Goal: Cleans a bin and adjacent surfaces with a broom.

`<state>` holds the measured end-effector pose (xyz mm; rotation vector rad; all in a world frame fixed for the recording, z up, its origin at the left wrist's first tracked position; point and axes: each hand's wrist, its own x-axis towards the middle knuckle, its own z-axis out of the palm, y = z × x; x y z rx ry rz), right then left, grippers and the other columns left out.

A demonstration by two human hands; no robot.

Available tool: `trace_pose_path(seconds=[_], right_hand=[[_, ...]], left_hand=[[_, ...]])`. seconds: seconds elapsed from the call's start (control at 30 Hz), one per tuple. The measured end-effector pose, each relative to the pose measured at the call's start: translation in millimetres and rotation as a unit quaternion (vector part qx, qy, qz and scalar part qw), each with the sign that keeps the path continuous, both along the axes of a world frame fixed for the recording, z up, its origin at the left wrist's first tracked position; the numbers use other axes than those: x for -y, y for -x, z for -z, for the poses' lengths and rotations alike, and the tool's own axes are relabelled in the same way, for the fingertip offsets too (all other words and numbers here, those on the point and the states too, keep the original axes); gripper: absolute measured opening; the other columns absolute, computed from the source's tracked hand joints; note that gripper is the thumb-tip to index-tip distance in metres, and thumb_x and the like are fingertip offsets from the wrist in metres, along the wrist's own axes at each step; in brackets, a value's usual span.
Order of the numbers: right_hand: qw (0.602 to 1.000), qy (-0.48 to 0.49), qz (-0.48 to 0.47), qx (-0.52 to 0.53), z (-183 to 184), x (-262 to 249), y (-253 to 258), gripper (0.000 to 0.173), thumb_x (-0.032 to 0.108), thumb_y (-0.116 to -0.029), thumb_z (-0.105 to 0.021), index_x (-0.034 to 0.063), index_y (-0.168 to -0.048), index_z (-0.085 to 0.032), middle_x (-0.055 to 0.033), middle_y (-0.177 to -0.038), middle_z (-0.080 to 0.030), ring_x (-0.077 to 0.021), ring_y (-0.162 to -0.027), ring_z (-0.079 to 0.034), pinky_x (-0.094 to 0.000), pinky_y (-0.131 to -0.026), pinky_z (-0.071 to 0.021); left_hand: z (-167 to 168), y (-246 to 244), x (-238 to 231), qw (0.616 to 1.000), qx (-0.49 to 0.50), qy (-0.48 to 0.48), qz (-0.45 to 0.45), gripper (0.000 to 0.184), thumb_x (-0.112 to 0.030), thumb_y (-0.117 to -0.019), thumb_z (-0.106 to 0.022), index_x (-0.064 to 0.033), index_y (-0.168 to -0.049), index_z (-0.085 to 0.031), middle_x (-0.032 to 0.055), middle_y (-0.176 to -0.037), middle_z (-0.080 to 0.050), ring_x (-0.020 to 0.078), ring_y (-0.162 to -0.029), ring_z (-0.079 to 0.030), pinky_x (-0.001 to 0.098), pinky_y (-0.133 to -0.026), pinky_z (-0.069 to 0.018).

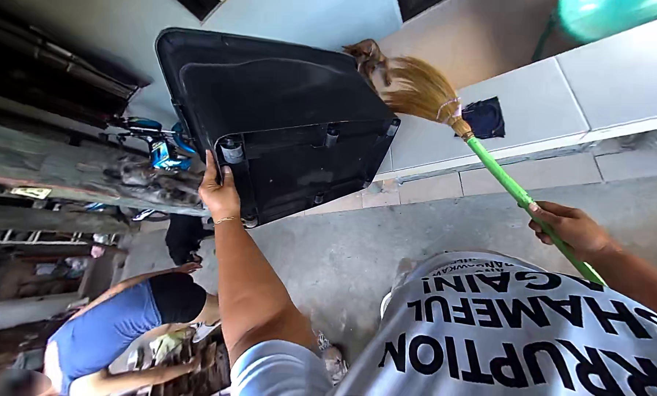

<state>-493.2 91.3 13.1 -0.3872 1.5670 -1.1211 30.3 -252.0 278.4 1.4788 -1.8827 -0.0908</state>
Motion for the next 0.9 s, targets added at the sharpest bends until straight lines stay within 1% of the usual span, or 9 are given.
trace_pose_path(seconds=[0.1,0.17,0.33,0.53,0.63,0.67,0.8,0.83,0.9], right_hand=[[0.999,0.002,-0.032,-0.031,-9.6,39.8,-15.0,0.032,0.024,-0.1076,-0.053,0.0081,-0.134,-0.059,0.0010,-0.073,-0.058,-0.0055,-0.051,-0.052,-0.0198,-0.045,-0.0444],[0.998,0.004,-0.044,-0.039,-15.3,61.9,-29.6,0.031,0.024,-0.1079,-0.053,0.0087,-0.135,-0.059,0.0013,-0.072,-0.058,-0.0049,-0.051,-0.053,-0.0190,-0.045,-0.0447],[0.992,0.026,-0.098,-0.077,-25.1,95.6,-79.8,0.025,0.019,-0.1078,-0.050,0.0061,-0.127,-0.060,0.0029,-0.066,-0.055,-0.0048,-0.049,-0.053,-0.0199,-0.046,-0.0470],[0.981,-0.043,-0.087,-0.168,-31.2,89.8,-108.7,0.028,0.022,-0.1073,-0.053,0.0047,-0.127,-0.061,-0.0003,-0.070,-0.058,-0.0057,-0.051,-0.054,-0.0217,-0.046,-0.0468],[0.968,-0.061,-0.007,-0.244,-41.0,57.2,-101.0,0.032,0.022,-0.1059,-0.055,0.0015,-0.130,-0.061,-0.0071,-0.091,-0.069,-0.0089,-0.062,-0.058,-0.0258,-0.052,-0.0452],[0.963,-0.058,0.044,-0.261,-43.5,45.2,-98.8,0.033,0.021,-0.1057,-0.056,0.0005,-0.131,-0.060,-0.0068,-0.092,-0.070,-0.0069,-0.059,-0.056,-0.0241,-0.050,-0.0444],[0.917,-0.087,0.244,-0.302,-62.5,36.0,-117.4,0.045,0.031,-0.1077,-0.053,0.0067,-0.145,-0.050,0.0004,-0.080,-0.059,-0.0004,-0.051,-0.048,-0.0196,-0.047,-0.0431],[0.907,-0.103,0.254,-0.319,-66.7,43.4,-129.9,0.046,0.031,-0.1077,-0.053,0.0060,-0.147,-0.050,-0.0039,-0.086,-0.060,-0.0037,-0.056,-0.048,-0.0237,-0.052,-0.0448],[0.911,-0.114,0.191,-0.347,-64.5,59.3,-163.4,0.047,0.024,-0.1065,-0.056,-0.0026,-0.145,-0.051,-0.0239,-0.102,-0.066,-0.0231,-0.072,-0.058,-0.0432,-0.070,-0.0514]], left_hand=[[14.5,-48.5,-2.1,0.998,-0.052,-0.022,0.007,0.050,-0.013,-0.1057,-0.054,0.0008,-0.153,-0.044,0.0163,-0.161,-0.040,0.0150,-0.149,-0.039,0.0294,-0.124,-0.0286],[28.6,-80.1,0.2,0.996,-0.073,-0.047,-0.007,0.051,-0.011,-0.1044,-0.056,-0.0003,-0.153,-0.044,0.0169,-0.157,-0.046,0.0166,-0.144,-0.046,0.0322,-0.121,-0.0348],[78.0,-142.8,4.9,0.982,-0.104,-0.154,-0.037,0.067,0.004,-0.0951,-0.066,-0.0027,-0.156,-0.037,0.0214,-0.145,-0.056,0.0315,-0.130,-0.059,0.0502,-0.110,-0.0473],[156.3,-153.0,39.5,0.968,-0.174,-0.176,-0.045,0.052,0.014,-0.0858,-0.067,0.0088,-0.136,-0.054,0.0243,-0.132,-0.063,0.0294,-0.120,-0.063,0.0474,-0.105,-0.0506],[195.1,-135.4,63.3,0.954,-0.241,-0.178,-0.016,0.057,0.018,-0.0847,-0.064,0.0079,-0.139,-0.052,0.0229,-0.141,-0.058,0.0273,-0.125,-0.061,0.0448,-0.105,-0.0513],[207.5,-128.3,70.4,0.950,-0.259,-0.173,-0.002,0.061,0.018,-0.0849,-0.063,0.0063,-0.144,-0.049,0.0214,-0.145,-0.056,0.0259,-0.129,-0.059,0.0434,-0.107,-0.0506],[236.3,-107.3,97.8,0.943,-0.285,-0.168,0.031,0.074,0.017,-0.0852,-0.061,0.0025,-0.154,-0.038,0.0209,-0.147,-0.054,0.0231,-0.127,-0.061,0.0391,-0.104,-0.0521],[238.8,-105.2,103.2,0.944,-0.282,-0.169,0.035,0.073,0.017,-0.0853,-0.062,0.0039,-0.153,-0.038,0.0219,-0.145,-0.055,0.0227,-0.125,-0.061,0.0379,-0.104,-0.0518],[241.5,-103.8,113.1,0.946,-0.274,-0.169,0.042,0.069,0.016,-0.0843,-0.061,0.0076,-0.150,-0.041,0.0233,-0.141,-0.058,0.0216,-0.125,-0.061,0.0356,-0.105,-0.0505]])
